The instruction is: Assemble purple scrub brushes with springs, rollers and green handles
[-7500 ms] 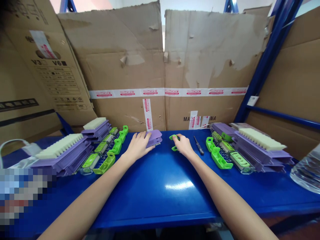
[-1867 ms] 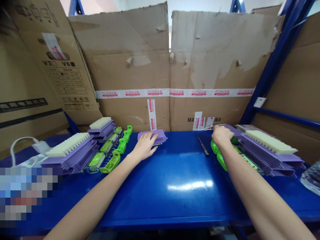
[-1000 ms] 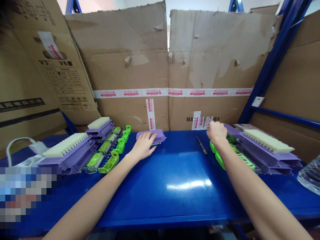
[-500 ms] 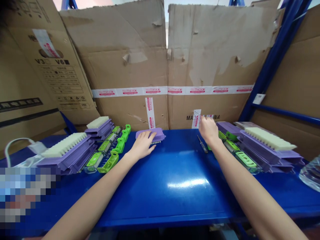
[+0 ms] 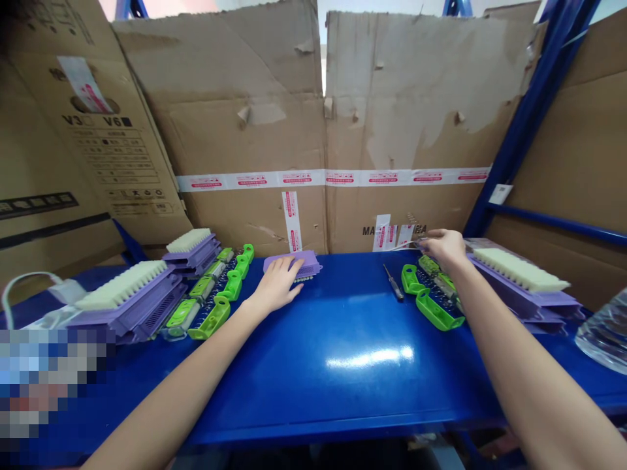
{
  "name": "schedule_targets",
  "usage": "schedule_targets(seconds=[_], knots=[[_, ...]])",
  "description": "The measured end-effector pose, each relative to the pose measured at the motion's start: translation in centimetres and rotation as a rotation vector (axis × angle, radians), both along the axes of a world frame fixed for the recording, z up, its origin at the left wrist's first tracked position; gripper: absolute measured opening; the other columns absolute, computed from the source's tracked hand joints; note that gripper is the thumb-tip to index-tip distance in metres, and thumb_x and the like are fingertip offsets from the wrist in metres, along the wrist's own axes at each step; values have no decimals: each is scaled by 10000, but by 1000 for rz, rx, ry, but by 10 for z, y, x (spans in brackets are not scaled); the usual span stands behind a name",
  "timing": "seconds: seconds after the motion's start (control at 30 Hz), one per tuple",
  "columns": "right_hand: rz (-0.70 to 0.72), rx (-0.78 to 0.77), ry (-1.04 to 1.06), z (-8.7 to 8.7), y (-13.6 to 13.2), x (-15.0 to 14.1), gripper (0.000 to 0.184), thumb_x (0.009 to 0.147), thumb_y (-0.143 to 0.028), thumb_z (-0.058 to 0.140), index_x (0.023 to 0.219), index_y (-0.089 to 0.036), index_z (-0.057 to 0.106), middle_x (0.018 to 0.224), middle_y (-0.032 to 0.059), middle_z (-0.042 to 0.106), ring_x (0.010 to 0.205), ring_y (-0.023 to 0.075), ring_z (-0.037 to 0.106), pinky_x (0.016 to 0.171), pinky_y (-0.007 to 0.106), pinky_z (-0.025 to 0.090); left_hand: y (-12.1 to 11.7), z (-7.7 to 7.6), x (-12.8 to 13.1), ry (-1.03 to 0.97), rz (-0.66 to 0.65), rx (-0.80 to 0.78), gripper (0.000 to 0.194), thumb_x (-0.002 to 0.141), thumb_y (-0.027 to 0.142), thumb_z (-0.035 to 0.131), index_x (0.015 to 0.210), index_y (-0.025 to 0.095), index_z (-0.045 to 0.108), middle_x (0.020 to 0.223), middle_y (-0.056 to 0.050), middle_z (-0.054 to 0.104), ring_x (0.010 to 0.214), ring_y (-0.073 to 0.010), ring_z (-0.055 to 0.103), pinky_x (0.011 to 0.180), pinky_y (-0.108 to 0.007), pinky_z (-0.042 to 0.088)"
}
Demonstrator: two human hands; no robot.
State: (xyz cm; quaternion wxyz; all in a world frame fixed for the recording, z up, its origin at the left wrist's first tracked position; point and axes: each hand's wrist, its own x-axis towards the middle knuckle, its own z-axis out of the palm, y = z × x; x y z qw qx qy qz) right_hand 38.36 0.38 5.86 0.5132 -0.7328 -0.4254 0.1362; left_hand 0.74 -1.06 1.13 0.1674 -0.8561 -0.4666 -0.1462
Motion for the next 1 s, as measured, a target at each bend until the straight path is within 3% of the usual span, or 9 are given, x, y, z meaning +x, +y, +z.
schedule_targets(seconds=[0.13, 0.27, 0.37, 0.5, 0.63, 0.77, 1.0], knots=[[61, -34, 234, 1, -3, 3, 260, 688, 71, 550, 907, -64, 588, 784, 73, 626, 586, 87, 580, 637, 183, 531, 1, -1, 0, -13, -10, 1, 504, 826, 294, 555, 1290, 151, 420, 1255, -168, 474, 1133, -299, 456, 959, -424, 351], [153, -70, 338, 4, -6, 4, 112, 761, 23, 547, 789, -82, 570, 741, 62, 603, 592, 73, 572, 643, 151, 522, 1, -2, 0, -12, -10, -3, 513, 825, 294, 556, 1295, 143, 416, 1253, -175, 474, 1136, -303, 455, 960, -428, 350], [189, -115, 382, 6, -8, 4, 36, 832, -68, 523, 814, -91, 545, 715, 78, 600, 610, 107, 594, 641, 215, 543, 1, -1, 0, 0, -6, -1, 516, 830, 296, 548, 1302, 138, 411, 1264, -177, 470, 1138, -304, 453, 962, -430, 353], [218, -220, 411, 7, -9, 5, 86, 895, -160, 427, 935, -122, 492, 700, 96, 612, 607, 158, 617, 612, 304, 552, 1, -1, 0, 17, 2, 6, 522, 834, 304, 540, 1306, 122, 413, 1263, -180, 473, 1138, -307, 455, 968, -425, 354], [233, -277, 396, 5, -9, 1, 119, 890, -176, 430, 991, -133, 475, 652, 70, 588, 574, 146, 603, 607, 282, 540, 0, -1, 0, -1, -2, 5, 513, 829, 298, 545, 1298, 133, 417, 1267, -182, 471, 1147, -309, 450, 967, -436, 354], [277, -326, 278, 0, -8, -6, 162, 878, -209, 469, 1022, -137, 480, 804, 118, 628, 690, 169, 643, 637, 283, 547, -1, -1, 0, 1, 2, 7, 514, 828, 298, 545, 1297, 129, 419, 1264, -180, 474, 1138, -311, 455, 959, -433, 359], [260, -378, 14, -8, 3, -7, 150, 799, -236, 597, 917, -157, 551, 838, 95, 624, 738, 174, 621, 604, 261, 516, 1, -2, 1, 17, 3, 17, 526, 830, 305, 544, 1302, 115, 413, 1264, -185, 470, 1153, -312, 448, 967, -427, 353]])
